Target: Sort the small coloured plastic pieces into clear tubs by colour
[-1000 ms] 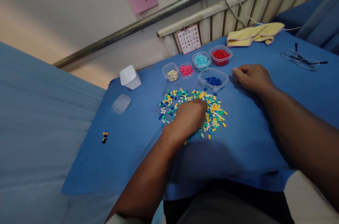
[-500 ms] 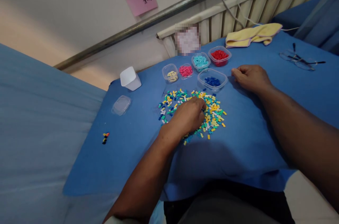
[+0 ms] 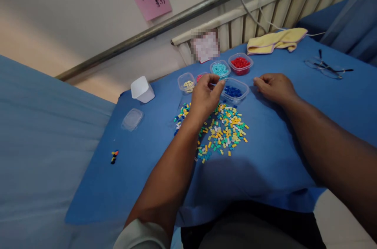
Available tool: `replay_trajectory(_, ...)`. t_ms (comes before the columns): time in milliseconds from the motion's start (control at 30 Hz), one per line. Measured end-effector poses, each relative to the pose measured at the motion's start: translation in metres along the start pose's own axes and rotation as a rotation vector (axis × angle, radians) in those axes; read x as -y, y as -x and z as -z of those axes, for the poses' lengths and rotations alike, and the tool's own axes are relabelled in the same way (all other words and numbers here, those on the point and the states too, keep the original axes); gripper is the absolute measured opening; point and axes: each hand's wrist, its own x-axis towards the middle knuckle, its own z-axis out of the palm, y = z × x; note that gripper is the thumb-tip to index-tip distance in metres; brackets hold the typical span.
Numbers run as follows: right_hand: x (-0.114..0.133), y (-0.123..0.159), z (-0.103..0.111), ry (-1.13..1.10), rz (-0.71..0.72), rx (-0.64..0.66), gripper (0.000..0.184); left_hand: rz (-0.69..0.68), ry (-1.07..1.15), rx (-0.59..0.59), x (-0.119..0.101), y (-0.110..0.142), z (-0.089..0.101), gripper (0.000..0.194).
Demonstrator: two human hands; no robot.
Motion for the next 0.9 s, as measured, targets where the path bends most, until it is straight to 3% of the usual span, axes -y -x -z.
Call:
replay_trajectory(133, 0.005, 0.001, 0.000, 0.001, -0.051, -0.036, 0.046, 0.114, -0.333, 0.152, 0.009, 0.015, 0.002, 0.020)
replay_trajectory(200, 0.007, 0.002, 0.000, 0.003, -0.052, -0.044, 0.047, 0.109, -0.497, 0.251, 0.007, 0.024, -0.001, 0.031)
replay_trajectory(333, 0.008, 0.002, 0.001, -0.002, -0.050, -0.042, 0.046, 0.065, -0.644, 0.376, -0.006, 0.028, -0.022, 0.059)
replay_trajectory(433, 0.008, 0.003, 0.002, -0.016, -0.051, -0.032, 0.045, 0.139, -0.694, 0.387, -0.017, 0.024, -0.040, 0.067)
replay_trajectory(567, 0.009, 0.002, 0.002, -0.005, -0.050, -0.038, 0.043, 0.184, -0.773, 0.325, -0.021, 0.022, -0.047, 0.049)
replay_trajectory(733, 0.008, 0.003, 0.001, -0.032, -0.047, -0.058, 0.043, 0.146, -0.745, 0.348, -0.017, 0.025, -0.038, 0.024)
replay_trajectory(900, 0.009, 0.005, 0.000, -0.034, -0.032, -0.063, 0.043, 0.103, -0.759, 0.403, -0.014, 0.027, -0.028, 0.020)
